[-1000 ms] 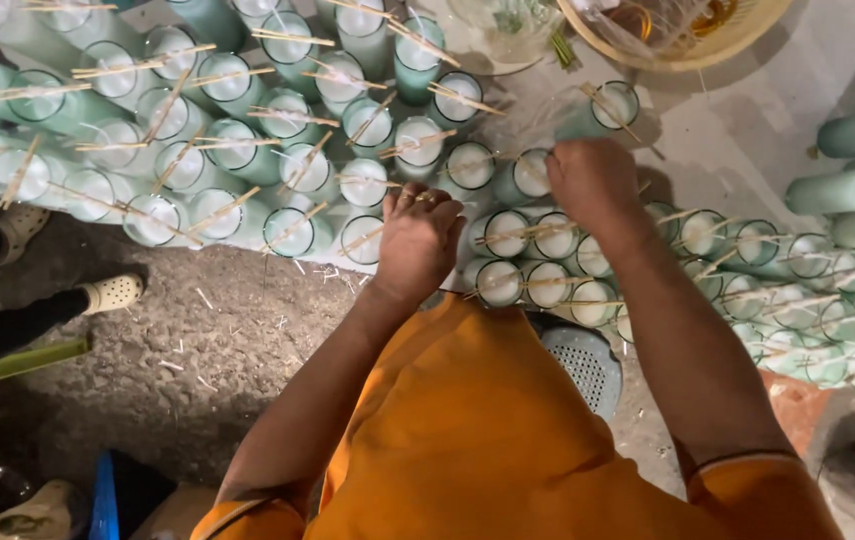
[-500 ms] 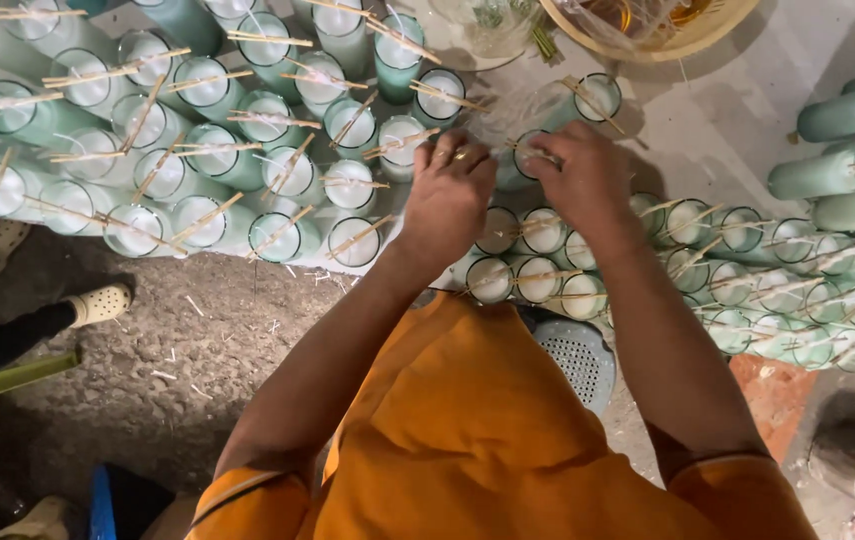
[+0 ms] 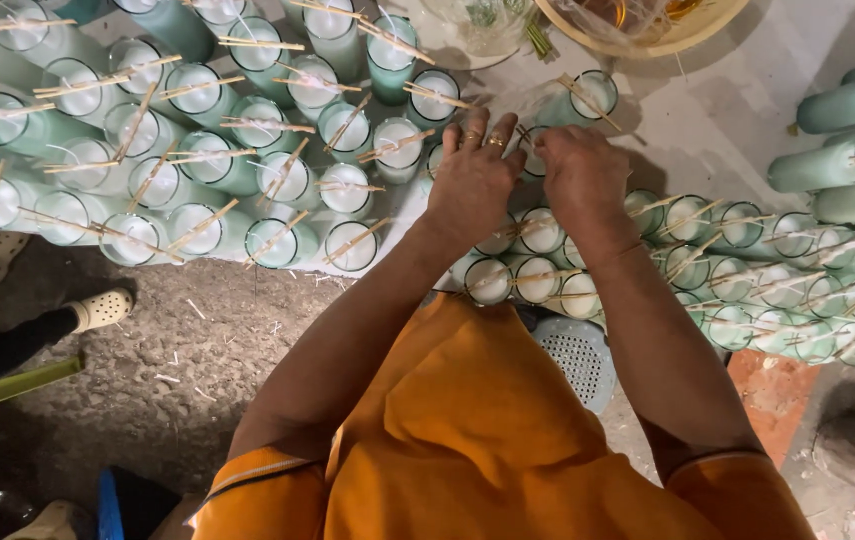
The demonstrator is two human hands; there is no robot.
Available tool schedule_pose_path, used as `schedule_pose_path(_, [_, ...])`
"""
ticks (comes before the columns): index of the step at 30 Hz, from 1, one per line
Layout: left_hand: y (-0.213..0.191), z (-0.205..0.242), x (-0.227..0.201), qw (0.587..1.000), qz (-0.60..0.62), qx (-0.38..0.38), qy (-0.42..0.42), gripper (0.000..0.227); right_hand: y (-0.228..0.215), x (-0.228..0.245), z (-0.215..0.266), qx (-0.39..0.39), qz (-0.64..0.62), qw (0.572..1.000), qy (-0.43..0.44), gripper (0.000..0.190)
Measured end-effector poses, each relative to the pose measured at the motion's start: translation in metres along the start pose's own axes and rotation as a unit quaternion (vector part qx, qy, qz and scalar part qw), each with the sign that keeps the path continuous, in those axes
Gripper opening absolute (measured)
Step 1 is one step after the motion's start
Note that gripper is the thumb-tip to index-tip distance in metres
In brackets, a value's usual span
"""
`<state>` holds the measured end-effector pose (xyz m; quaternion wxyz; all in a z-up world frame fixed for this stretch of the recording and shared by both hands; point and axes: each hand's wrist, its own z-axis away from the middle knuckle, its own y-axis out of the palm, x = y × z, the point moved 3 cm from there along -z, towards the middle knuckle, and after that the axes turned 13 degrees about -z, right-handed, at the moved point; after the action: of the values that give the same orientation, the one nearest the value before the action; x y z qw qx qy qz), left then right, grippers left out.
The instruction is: Centering and securing wicks in glass jars using wooden sticks
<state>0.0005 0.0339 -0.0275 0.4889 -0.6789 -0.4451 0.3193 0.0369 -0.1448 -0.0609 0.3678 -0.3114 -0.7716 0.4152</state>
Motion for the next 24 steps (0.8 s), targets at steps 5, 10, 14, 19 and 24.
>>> schedule_pose_path(5, [0.015, -0.009, -0.002, 0.999, 0.035, 0.023, 0.026, 0.022, -0.021, 0.020, -0.012, 0.044, 0.000, 0.999, 0.009, 0.017])
schedule_pose_path(10, [0.025, -0.013, -0.007, 0.999, 0.020, 0.008, 0.033, 0.023, -0.018, 0.017, -0.014, 0.055, 0.012, 0.998, 0.006, 0.016])
schedule_pose_path(14, [0.021, -0.014, -0.008, 0.998, 0.011, -0.029, 0.062, 0.021, -0.018, 0.016, -0.014, 0.060, -0.022, 0.998, 0.004, 0.020])
schedule_pose_path(19, [0.021, -0.013, -0.006, 0.997, 0.019, -0.045, 0.057, 0.019, -0.017, 0.014, -0.014, 0.047, -0.078, 0.993, 0.074, 0.001])
schedule_pose_path(24, [0.020, -0.014, -0.010, 0.998, -0.002, -0.047, 0.032, 0.029, -0.017, 0.010, -0.014, 0.036, -0.073, 0.995, 0.062, 0.012])
